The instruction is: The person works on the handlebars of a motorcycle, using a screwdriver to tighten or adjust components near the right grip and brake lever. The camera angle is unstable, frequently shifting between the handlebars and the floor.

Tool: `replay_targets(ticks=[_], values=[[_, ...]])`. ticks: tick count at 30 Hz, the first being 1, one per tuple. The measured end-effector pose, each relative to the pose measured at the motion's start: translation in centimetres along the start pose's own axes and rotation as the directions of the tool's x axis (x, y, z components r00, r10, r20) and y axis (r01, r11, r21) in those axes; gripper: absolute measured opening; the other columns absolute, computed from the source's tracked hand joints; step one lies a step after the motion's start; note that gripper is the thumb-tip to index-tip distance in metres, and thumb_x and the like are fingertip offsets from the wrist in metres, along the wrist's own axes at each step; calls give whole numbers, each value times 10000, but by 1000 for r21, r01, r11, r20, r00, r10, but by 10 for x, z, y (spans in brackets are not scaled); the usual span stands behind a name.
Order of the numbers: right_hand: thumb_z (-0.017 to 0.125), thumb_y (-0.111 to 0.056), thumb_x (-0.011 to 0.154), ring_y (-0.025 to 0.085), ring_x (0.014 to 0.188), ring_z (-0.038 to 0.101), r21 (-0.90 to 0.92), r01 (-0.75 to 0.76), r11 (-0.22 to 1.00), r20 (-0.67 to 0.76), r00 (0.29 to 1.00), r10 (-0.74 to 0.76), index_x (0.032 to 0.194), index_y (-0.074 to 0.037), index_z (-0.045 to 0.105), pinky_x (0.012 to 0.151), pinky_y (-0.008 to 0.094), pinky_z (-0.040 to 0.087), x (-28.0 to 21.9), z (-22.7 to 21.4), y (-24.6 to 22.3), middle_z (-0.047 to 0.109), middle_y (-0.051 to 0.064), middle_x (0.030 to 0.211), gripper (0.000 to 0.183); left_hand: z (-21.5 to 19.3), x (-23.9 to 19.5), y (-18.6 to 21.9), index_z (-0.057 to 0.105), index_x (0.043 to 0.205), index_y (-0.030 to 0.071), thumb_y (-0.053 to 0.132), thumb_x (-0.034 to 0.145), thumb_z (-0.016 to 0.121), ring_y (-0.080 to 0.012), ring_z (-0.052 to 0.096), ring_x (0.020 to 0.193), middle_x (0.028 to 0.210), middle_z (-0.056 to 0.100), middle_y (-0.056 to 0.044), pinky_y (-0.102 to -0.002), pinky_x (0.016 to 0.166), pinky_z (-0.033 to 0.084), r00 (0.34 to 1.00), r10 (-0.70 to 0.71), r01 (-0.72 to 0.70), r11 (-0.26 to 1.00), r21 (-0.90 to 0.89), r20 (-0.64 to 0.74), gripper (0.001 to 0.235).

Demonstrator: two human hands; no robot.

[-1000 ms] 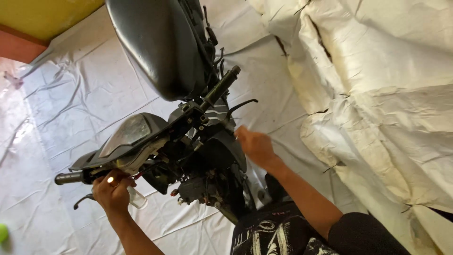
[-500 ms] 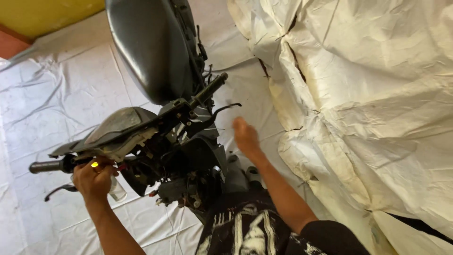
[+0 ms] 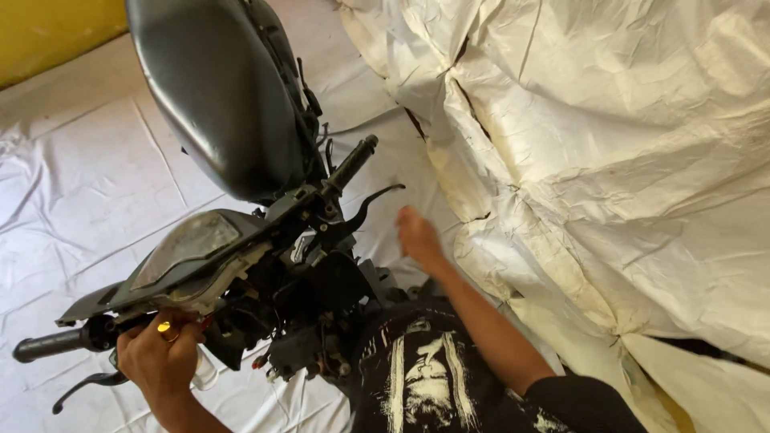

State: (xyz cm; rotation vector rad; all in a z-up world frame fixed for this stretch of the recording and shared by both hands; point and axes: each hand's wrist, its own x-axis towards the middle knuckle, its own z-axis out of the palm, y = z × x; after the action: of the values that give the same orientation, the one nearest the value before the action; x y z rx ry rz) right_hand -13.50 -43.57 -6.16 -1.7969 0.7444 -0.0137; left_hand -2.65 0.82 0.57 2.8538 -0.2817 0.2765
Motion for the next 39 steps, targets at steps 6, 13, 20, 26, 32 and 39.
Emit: replay_targets(ticks=[6,13,20,26,32,39], values=[[464,-269,1060,163,442,547,46,-13,999,136,991,7,937,-85,552,520,308,453,-30,12,-49,562,20,550,238,7,-4,-10,803,975,169,285,769,775,-318,608,860,738,665,-50,-411,914,484,1000,28,-28,999,30,12,238],[414,-221,1069,183,386,540,91,-9,996,52,999,4,926,-20,548,337,307,469,-11,3,-18,583,78,575,281,0,0,-1,815,967,175,205,847,732,-227,601,804,605,632,21,-382,971,405,999,-29,29,999,-30,23,149],[402,-386,1065,177,430,534,115,-65,991,76,996,56,992,-77,566,462,320,445,-20,-13,-21,552,45,572,357,-23,-8,20,747,968,-16,6,707,774,-278,550,826,809,688,-98,-387,938,427,999,-6,-9,926,-377,-38,264],[335,-490,1000,200,526,582,-273,24,962,144,989,16,1043,-94,602,537,358,464,-2,-11,7,596,47,626,480,-37,-26,103,662,1001,-10,8,903,718,-218,594,751,876,660,-109,-354,757,467,995,-86,25,746,-666,-59,114],[436,-425,1023,320,621,623,-327,80,942,-7,996,-87,1022,-105,599,633,448,480,-9,-9,-6,651,112,708,359,2,-64,144,556,1072,11,43,990,553,-131,576,628,801,604,-53,-244,625,495,931,-356,192,277,-942,85,88],[443,-434,1088,340,681,678,-350,48,936,-63,995,-74,912,-173,595,733,461,522,1,-40,-1,604,89,600,350,75,-78,214,565,974,183,472,1097,500,-179,710,556,647,686,-82,-311,510,587,782,-150,553,-278,-785,604,320]])
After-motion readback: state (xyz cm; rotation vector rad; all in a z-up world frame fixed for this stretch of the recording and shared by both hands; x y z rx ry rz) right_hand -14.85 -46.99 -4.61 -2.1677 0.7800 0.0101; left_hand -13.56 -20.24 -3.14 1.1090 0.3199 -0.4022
